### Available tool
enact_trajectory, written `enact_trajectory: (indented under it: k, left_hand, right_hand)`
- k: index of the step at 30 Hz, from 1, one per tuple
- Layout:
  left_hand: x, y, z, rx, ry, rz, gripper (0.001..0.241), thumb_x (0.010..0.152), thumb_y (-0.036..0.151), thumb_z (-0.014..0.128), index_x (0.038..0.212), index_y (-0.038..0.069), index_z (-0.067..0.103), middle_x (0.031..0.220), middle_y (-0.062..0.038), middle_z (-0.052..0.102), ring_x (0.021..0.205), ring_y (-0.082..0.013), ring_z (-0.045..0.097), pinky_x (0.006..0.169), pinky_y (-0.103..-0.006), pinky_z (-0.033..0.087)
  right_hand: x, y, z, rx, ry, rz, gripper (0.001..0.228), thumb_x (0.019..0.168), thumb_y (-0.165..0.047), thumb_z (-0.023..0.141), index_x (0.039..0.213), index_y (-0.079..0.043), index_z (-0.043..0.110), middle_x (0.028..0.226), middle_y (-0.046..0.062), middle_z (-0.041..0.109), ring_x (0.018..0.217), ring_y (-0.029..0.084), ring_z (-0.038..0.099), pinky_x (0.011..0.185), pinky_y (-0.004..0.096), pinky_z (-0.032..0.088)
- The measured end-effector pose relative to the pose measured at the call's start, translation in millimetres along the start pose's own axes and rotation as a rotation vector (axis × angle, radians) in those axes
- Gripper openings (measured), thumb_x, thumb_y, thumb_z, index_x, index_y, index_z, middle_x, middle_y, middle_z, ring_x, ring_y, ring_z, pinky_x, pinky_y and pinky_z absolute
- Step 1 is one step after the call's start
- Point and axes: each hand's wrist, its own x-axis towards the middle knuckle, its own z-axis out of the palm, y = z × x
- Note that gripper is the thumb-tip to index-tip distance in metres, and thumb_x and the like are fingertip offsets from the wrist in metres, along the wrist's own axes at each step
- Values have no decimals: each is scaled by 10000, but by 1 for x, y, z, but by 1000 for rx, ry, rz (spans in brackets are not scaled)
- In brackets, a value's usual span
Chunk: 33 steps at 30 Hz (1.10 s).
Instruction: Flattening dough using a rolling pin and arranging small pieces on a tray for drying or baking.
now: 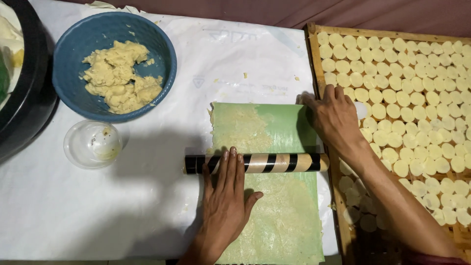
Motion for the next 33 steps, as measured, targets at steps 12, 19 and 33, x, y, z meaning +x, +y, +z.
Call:
enact_trajectory:
  k: [12,19,33]
  left_hand:
    - [2,0,2,1,-3,3,936,975,664,488,1581,-23,295,1694,-223,239,1582,-350,217,1226,-605,225]
    - [0,1,6,-4,-12,-22,969,976,670,492,1617,-5,219,1719,-190,189,1605,-315,165,1250,-590,179]
    - [1,3,8,43,-15,-20,982,985,695,462,1619,-10,206,1720,-184,182,1607,-323,153,1248,-594,187]
  right_hand:
    - [-4,-9,-108,804,-616,323,917,1023,-140,579,1693,-274,-32,1016,253,733,696,313,686,686,408,656]
    - [-17,-16,-114,701,-623,295,701,1019,-247,588,1633,-328,261,1270,243,673,483,206,572,654,401,692]
    - [-4,-89,-47,1080,-22,-130,193,946,-58,697,1127,-31,758,1016,169,800,629,244,781,508,314,665]
